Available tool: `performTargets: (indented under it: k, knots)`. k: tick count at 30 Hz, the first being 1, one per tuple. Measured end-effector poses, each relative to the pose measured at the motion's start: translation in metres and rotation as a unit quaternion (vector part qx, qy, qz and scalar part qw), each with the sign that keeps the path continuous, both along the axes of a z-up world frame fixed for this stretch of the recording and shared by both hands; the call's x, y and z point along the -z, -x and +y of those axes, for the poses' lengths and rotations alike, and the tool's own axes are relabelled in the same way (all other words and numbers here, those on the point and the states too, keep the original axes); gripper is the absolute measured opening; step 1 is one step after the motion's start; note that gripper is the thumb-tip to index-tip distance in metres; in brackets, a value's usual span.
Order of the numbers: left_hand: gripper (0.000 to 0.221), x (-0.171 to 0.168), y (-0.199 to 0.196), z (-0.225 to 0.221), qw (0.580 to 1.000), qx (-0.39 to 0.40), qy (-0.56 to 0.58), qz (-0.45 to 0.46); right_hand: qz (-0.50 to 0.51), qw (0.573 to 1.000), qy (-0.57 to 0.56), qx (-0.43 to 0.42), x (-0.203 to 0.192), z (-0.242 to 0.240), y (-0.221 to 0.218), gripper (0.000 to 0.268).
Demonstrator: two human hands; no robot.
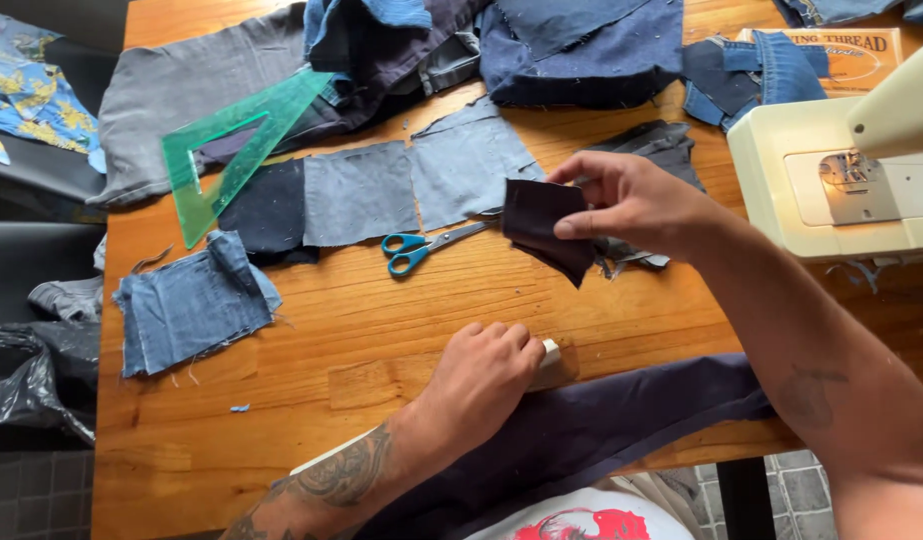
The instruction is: Measuring, marking, and cutting fabric pieces on a work table
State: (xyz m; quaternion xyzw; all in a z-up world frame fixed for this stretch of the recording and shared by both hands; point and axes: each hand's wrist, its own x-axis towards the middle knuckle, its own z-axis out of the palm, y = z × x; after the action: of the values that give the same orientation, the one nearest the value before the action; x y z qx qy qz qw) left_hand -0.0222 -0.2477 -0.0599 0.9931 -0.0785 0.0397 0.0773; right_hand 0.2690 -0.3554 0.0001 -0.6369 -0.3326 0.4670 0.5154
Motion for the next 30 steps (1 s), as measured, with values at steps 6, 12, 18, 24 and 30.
performTargets:
  k: [6,12,18,24,30]
  knots:
    - [0.012,0.005,0.009,0.023,0.991,-0.059,-0.071,-0.1,-0.47,0.881,0.046,0.007,0.002,0.024,0.013,0.068]
    - [0.023,-0.033,0.07,0.048,0.99,-0.137,-0.023,-0.035,-0.483,0.865,0.053,-0.129,0.019,-0.066,0.063,0.032]
    - [0.04,-0.017,0.135,0.046,0.971,-0.151,0.15,0.109,-0.481,0.849,0.055,-0.213,0.043,-0.135,0.105,0.038]
    - [0.019,-0.01,0.136,0.055,0.963,-0.226,0.133,-0.064,-0.606,0.792,-0.07,0.016,0.024,-0.133,0.137,0.008]
    - [0.029,-0.012,0.163,0.052,0.966,-0.233,0.109,-0.012,-0.614,0.784,-0.091,-0.022,0.017,-0.162,0.142,0.018]
